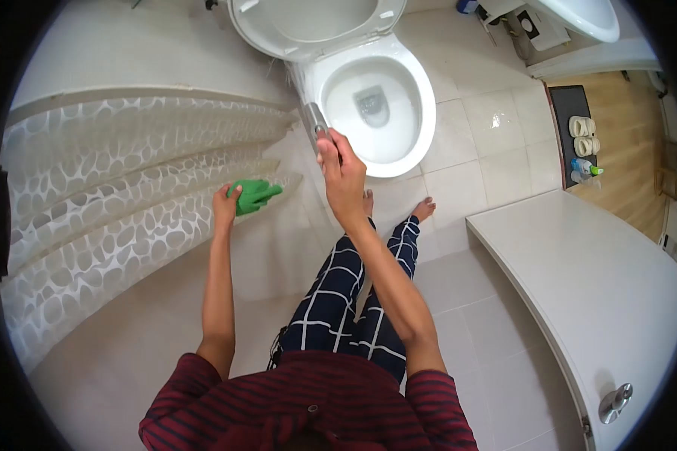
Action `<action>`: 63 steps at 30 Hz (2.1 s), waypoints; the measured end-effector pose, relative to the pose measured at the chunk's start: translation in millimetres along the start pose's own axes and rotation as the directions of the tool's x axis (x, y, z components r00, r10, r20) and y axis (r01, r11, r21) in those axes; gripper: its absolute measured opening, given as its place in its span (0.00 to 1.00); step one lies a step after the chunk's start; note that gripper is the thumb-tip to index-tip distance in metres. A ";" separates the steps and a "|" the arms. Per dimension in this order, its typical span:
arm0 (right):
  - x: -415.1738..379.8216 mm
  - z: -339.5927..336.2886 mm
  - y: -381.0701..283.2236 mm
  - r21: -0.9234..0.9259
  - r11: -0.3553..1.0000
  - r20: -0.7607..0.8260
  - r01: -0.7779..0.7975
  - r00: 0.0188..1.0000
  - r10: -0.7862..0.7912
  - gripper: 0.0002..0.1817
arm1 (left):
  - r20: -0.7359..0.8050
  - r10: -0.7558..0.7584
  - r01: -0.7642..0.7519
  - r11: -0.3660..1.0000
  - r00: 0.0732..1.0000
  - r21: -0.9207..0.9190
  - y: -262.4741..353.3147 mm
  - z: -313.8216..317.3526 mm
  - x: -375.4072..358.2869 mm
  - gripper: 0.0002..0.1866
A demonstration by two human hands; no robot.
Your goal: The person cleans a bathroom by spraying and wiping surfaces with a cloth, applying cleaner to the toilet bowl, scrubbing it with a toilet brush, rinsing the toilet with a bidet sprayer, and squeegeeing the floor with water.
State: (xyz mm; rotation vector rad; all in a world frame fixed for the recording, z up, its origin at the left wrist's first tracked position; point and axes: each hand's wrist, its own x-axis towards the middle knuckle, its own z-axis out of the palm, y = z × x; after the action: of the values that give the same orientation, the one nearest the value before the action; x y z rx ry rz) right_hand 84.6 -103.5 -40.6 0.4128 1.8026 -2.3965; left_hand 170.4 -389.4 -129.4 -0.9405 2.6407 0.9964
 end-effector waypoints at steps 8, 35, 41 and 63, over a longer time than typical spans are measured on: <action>0.2 1.0 -1.7 -0.026 0.998 0.024 0.053 0.998 -0.052 0.20 | -0.014 -0.005 0.003 0.985 1.000 -0.172 32.9 -2.0 -19.1 0.20; -1.6 -107.4 21.0 -0.110 0.967 -0.069 -0.229 0.972 0.223 0.19 | -0.062 0.863 -0.499 0.230 0.501 -0.836 702.4 25.6 -6.6 0.18; 39.2 -124.0 -0.6 0.228 0.865 -0.040 -0.447 0.883 0.467 0.24 | -0.150 0.826 -0.838 0.528 0.544 -0.137 589.7 114.3 0.6 0.34; 77.1 -144.9 68.5 0.036 0.876 0.290 -0.481 0.844 0.452 0.21 | 0.214 -0.256 0.329 0.821 0.943 -0.466 250.9 164.3 -80.2 0.23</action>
State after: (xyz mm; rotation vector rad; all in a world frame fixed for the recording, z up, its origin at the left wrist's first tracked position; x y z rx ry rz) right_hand 49.5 20.9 -162.9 0.4452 1.2777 -2.0862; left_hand 69.5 -98.3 -91.1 -1.2721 2.0601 1.6256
